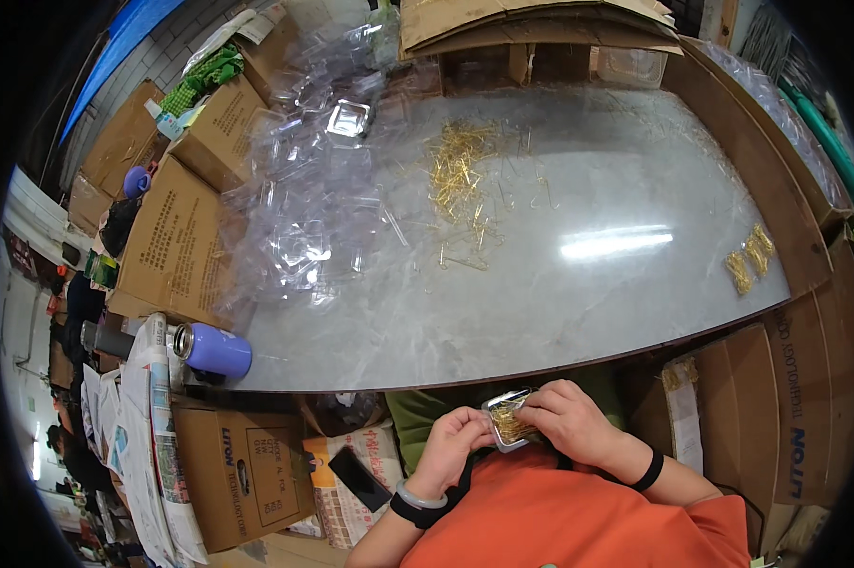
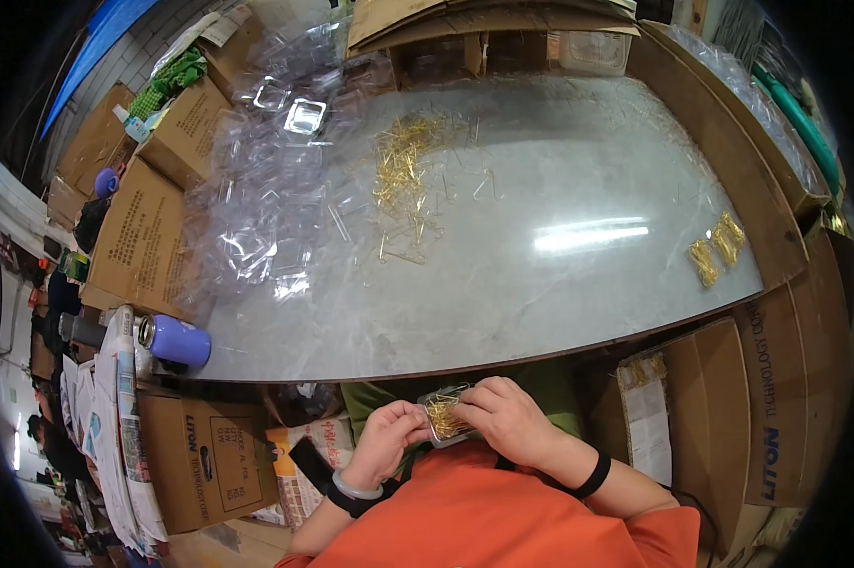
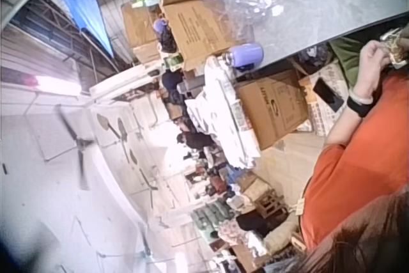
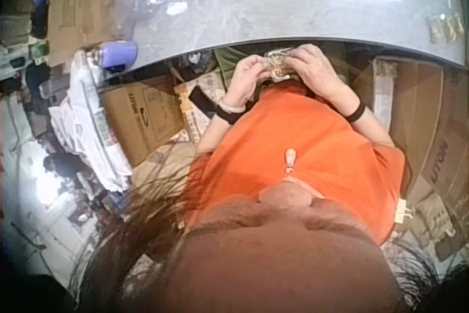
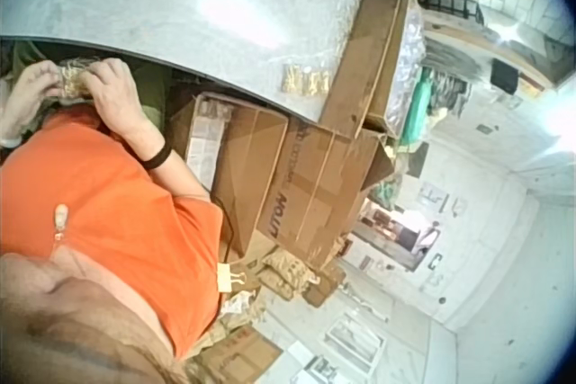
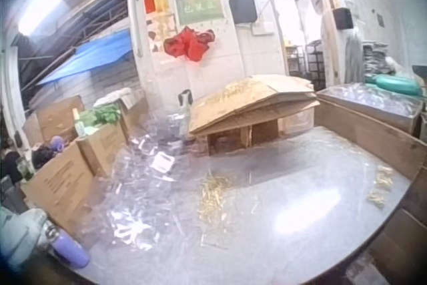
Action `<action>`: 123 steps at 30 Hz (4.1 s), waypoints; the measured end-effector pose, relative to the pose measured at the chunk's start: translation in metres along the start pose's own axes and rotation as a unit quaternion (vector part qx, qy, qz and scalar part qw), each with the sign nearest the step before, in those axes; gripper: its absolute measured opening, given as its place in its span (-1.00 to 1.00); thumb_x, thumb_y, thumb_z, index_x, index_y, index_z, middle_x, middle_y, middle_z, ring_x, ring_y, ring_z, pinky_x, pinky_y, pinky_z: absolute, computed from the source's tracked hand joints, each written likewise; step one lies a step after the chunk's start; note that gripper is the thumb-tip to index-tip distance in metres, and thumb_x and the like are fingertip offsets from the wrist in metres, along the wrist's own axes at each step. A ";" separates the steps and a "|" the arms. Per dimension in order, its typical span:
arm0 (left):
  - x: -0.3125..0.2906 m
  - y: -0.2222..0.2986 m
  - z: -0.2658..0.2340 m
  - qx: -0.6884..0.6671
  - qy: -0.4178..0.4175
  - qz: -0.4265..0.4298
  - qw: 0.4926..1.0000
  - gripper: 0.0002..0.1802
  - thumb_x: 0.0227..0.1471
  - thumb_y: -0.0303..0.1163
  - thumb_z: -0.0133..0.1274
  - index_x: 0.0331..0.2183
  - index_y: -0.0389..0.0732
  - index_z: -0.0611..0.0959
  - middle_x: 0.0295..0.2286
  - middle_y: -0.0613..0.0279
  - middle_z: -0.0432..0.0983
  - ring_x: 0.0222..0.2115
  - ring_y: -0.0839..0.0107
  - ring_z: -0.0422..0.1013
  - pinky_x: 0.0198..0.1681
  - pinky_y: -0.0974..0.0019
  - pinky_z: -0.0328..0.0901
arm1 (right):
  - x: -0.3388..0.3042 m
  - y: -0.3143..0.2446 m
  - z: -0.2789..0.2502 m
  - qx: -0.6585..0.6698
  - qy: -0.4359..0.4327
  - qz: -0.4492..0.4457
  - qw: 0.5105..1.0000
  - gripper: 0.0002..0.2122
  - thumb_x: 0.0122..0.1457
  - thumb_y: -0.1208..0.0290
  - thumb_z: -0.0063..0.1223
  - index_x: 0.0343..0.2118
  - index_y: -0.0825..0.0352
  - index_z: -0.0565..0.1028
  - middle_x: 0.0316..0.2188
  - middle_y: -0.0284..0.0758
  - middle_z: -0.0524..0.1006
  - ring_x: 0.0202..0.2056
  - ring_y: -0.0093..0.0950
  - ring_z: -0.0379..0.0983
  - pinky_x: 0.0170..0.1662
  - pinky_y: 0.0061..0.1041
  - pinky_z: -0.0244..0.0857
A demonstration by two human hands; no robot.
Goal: Sorting small gold pins on a workbench and placing them into groups.
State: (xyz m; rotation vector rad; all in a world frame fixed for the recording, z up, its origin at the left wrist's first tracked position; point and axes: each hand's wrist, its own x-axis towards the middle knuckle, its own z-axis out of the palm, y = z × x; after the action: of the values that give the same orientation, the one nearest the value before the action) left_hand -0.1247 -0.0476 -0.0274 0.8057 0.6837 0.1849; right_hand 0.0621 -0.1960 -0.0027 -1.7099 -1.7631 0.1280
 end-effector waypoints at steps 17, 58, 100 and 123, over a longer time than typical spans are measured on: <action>0.052 0.074 0.051 0.432 0.085 0.324 0.837 -0.77 0.27 -0.42 0.06 -0.11 -0.36 0.54 -0.15 0.04 0.54 -0.17 0.23 0.51 -0.08 0.22 0.41 | 0.069 0.026 -0.014 -0.052 0.203 0.017 0.978 -0.71 -0.04 0.63 0.20 -0.18 0.32 0.55 -0.12 -0.24 0.55 -0.04 -0.18 0.47 0.03 -0.24 0.40; 0.071 0.053 0.066 0.648 0.039 0.472 0.596 -0.45 0.18 -0.39 0.09 0.12 -0.47 0.38 0.15 -0.30 0.23 0.17 -0.29 0.19 0.25 -0.16 0.16 | 0.081 0.028 -0.012 0.001 0.246 0.269 0.931 -0.68 0.16 0.41 0.17 -0.02 0.33 0.49 -0.10 -0.16 0.51 -0.04 -0.13 0.40 0.08 -0.17 0.24; 0.063 0.055 0.059 0.640 -0.008 0.464 0.613 -0.37 0.29 -0.15 -0.01 0.18 -0.46 0.39 0.25 -0.27 0.17 0.29 -0.22 0.09 0.34 -0.15 -0.01 | 0.070 0.022 -0.019 -0.220 0.133 0.203 0.945 -0.31 -0.04 0.18 0.37 0.18 0.33 0.39 0.24 -0.13 0.32 0.22 0.01 0.21 0.25 -0.05 0.11; 0.071 0.049 0.077 0.670 -0.042 0.459 0.582 -0.26 0.13 -0.31 0.19 0.23 -0.44 0.32 0.16 -0.24 0.30 0.23 -0.18 0.19 0.31 -0.23 0.05 | 0.046 0.033 -0.021 -0.261 0.112 0.164 0.945 -0.38 0.08 0.09 0.24 0.10 0.45 0.45 0.18 -0.03 0.40 0.30 -0.13 0.24 0.38 0.18 -0.17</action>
State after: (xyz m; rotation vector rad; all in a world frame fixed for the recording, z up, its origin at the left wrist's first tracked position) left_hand -0.0171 -0.0314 0.0106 2.6394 0.1013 0.5862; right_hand 0.1042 -0.1573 0.0145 -2.2832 -1.4052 -0.4121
